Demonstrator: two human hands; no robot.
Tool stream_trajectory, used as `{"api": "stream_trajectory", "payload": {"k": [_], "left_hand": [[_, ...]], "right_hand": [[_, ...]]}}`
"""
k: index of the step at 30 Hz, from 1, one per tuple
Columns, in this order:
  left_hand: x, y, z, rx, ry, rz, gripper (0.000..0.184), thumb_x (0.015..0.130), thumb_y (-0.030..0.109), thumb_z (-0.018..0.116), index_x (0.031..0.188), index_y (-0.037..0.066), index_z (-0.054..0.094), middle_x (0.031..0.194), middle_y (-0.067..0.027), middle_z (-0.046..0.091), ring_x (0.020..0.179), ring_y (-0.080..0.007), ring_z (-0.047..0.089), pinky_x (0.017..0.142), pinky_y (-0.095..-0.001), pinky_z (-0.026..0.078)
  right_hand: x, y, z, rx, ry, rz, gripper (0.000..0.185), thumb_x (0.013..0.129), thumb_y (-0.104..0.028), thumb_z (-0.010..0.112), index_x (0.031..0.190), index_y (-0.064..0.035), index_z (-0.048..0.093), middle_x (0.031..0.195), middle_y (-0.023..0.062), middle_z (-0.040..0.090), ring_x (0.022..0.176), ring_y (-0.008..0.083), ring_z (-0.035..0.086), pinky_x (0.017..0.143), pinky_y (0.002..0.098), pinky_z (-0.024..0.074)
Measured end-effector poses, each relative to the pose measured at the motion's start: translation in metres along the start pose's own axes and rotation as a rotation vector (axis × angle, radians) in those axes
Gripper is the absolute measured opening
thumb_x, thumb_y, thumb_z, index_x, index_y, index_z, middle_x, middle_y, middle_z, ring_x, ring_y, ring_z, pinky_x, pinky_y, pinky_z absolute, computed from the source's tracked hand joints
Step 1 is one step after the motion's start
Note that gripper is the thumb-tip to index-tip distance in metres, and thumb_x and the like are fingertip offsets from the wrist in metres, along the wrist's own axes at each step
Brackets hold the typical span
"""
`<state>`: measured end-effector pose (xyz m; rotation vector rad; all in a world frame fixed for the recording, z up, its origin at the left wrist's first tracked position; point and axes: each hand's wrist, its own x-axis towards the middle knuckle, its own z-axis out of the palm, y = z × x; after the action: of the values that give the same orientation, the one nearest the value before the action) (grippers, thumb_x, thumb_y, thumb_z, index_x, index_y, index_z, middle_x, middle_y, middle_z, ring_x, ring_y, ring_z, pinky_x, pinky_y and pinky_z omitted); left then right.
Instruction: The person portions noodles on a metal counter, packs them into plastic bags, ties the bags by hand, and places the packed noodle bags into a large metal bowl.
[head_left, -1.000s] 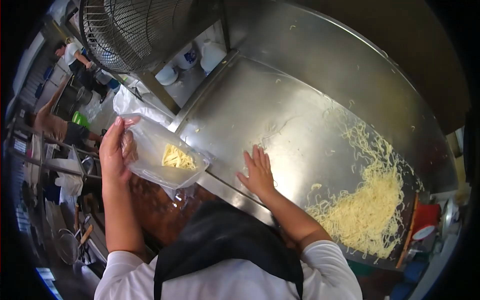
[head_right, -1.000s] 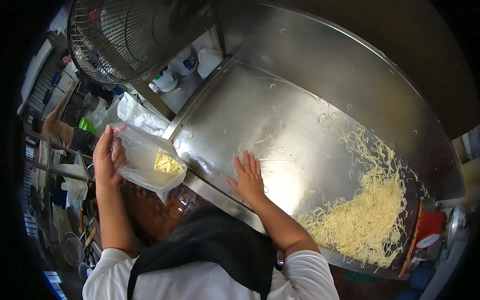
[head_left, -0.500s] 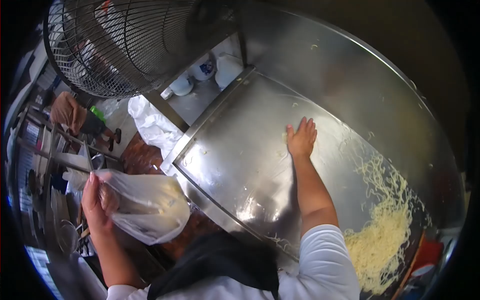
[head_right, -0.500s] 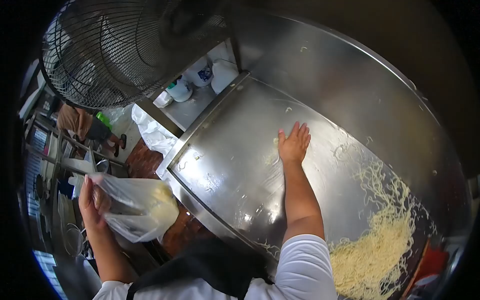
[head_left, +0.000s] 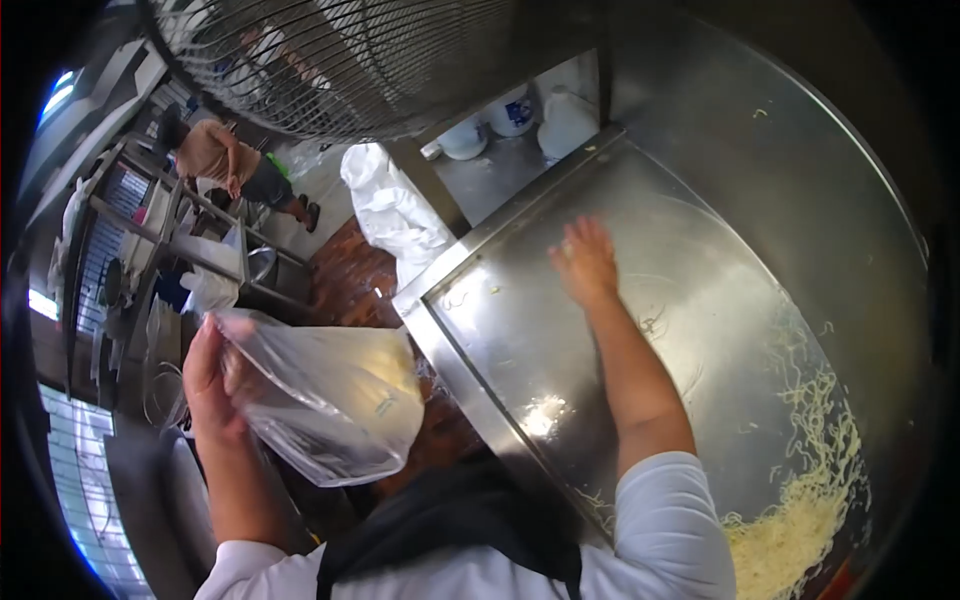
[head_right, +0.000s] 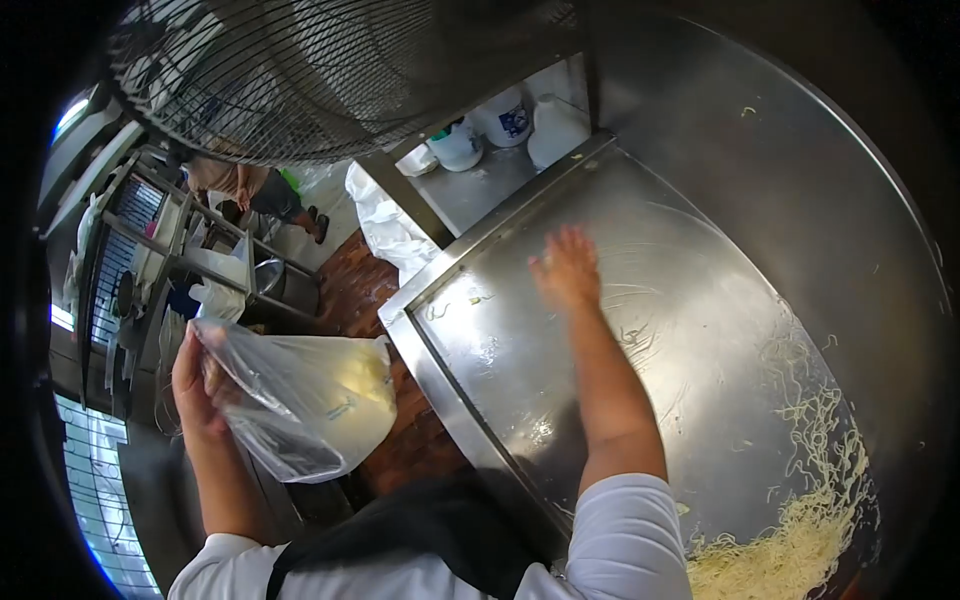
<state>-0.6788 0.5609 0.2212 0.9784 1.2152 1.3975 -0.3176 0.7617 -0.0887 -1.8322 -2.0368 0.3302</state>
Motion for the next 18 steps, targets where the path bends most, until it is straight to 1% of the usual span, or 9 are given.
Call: {"api": "stream_trajectory", "payload": {"k": [3, 5, 7, 10, 12, 13, 16, 17, 18], "left_hand": [[0.004, 0.003, 0.012, -0.038, 0.039, 0.001, 0.045, 0.099, 0.036, 0.040, 0.090, -0.001, 0.063, 0.042, 0.0044, 0.036, 0.031, -0.0074, 0.028, 0.031, -0.0230, 0.020], [0.008, 0.004, 0.006, -0.074, -0.077, -0.033, 0.044, 0.098, 0.036, 0.041, 0.089, -0.001, 0.063, 0.042, 0.0041, 0.037, 0.031, -0.0075, 0.029, 0.031, -0.0231, 0.020], [0.012, 0.003, 0.002, -0.038, -0.036, 0.003, 0.043, 0.098, 0.036, 0.042, 0.089, -0.001, 0.063, 0.042, 0.0038, 0.037, 0.031, -0.0077, 0.029, 0.031, -0.0234, 0.020], [0.019, -0.001, -0.003, 0.002, -0.043, -0.009, 0.043, 0.098, 0.035, 0.042, 0.089, -0.001, 0.063, 0.042, 0.0037, 0.037, 0.031, -0.0078, 0.029, 0.032, -0.0238, 0.020], [0.026, -0.002, -0.007, -0.001, -0.085, -0.012, 0.043, 0.098, 0.035, 0.042, 0.090, -0.001, 0.063, 0.041, 0.0036, 0.036, 0.031, -0.0078, 0.029, 0.032, -0.0240, 0.020], [0.029, -0.002, -0.010, -0.016, -0.112, -0.011, 0.043, 0.098, 0.035, 0.042, 0.090, -0.001, 0.063, 0.041, 0.0037, 0.036, 0.031, -0.0078, 0.028, 0.032, -0.0241, 0.020], [0.036, -0.005, -0.015, -0.074, -0.180, -0.018, 0.043, 0.099, 0.034, 0.040, 0.092, -0.002, 0.063, 0.041, 0.0041, 0.035, 0.030, -0.0075, 0.027, 0.031, -0.0236, 0.020], [0.038, -0.007, -0.019, -0.070, -0.172, -0.036, 0.043, 0.099, 0.033, 0.040, 0.092, -0.002, 0.063, 0.041, 0.0042, 0.035, 0.030, -0.0074, 0.026, 0.031, -0.0235, 0.020], [0.040, -0.009, -0.021, -0.061, -0.164, -0.056, 0.043, 0.100, 0.033, 0.039, 0.093, -0.002, 0.062, 0.041, 0.0043, 0.034, 0.030, -0.0073, 0.026, 0.031, -0.0233, 0.020]], "right_hand": [[-0.029, -0.070, 0.021, 0.079, -0.097, -0.158, 0.064, 0.092, -0.047, 0.043, 0.139, -0.0033, 0.037, 0.149, 0.0168, 0.028, 0.141, 0.0295, 0.019, 0.116, 0.0420, 0.0118], [-0.045, -0.109, 0.029, 0.225, -0.101, -0.225, 0.061, 0.091, -0.042, 0.047, 0.135, -0.0011, 0.041, 0.145, 0.0172, 0.034, 0.138, 0.0295, 0.026, 0.115, 0.0420, 0.0149], [-0.058, -0.135, 0.049, 0.344, -0.034, -0.344, 0.055, 0.088, -0.040, 0.052, 0.126, -0.0001, 0.051, 0.137, 0.0161, 0.045, 0.133, 0.0292, 0.034, 0.114, 0.0425, 0.0191], [-0.086, -0.165, 0.054, 0.456, -0.052, -0.429, 0.045, 0.083, -0.036, 0.059, 0.111, -0.0002, 0.058, 0.128, 0.0161, 0.050, 0.128, 0.0305, 0.039, 0.111, 0.0434, 0.0232], [-0.111, -0.162, 0.044, 0.463, -0.040, -0.384, 0.043, 0.080, -0.035, 0.063, 0.107, -0.0005, 0.058, 0.123, 0.0157, 0.052, 0.126, 0.0306, 0.041, 0.109, 0.0418, 0.0271], [-0.125, -0.150, 0.030, 0.430, -0.059, -0.386, 0.036, 0.078, -0.033, 0.066, 0.099, -0.0035, 0.062, 0.113, 0.0147, 0.058, 0.119, 0.0299, 0.048, 0.103, 0.0402, 0.0359], [-0.178, -0.095, -0.007, 0.508, -0.106, -0.241, 0.028, 0.079, -0.031, 0.066, 0.093, -0.0062, 0.066, 0.104, 0.0140, 0.062, 0.108, 0.0300, 0.056, 0.095, 0.0389, 0.0441], [-0.191, -0.070, 0.000, 0.542, 0.077, -0.038, 0.017, 0.082, -0.023, 0.065, 0.089, -0.0078, 0.068, 0.101, 0.0134, 0.065, 0.101, 0.0300, 0.060, 0.090, 0.0378, 0.0474], [-0.189, -0.045, -0.014, 0.690, 0.276, 0.089, 0.017, 0.085, -0.019, 0.063, 0.094, -0.0051, 0.067, 0.103, 0.0119, 0.064, 0.101, 0.0258, 0.060, 0.090, 0.0354, 0.0464]]}}
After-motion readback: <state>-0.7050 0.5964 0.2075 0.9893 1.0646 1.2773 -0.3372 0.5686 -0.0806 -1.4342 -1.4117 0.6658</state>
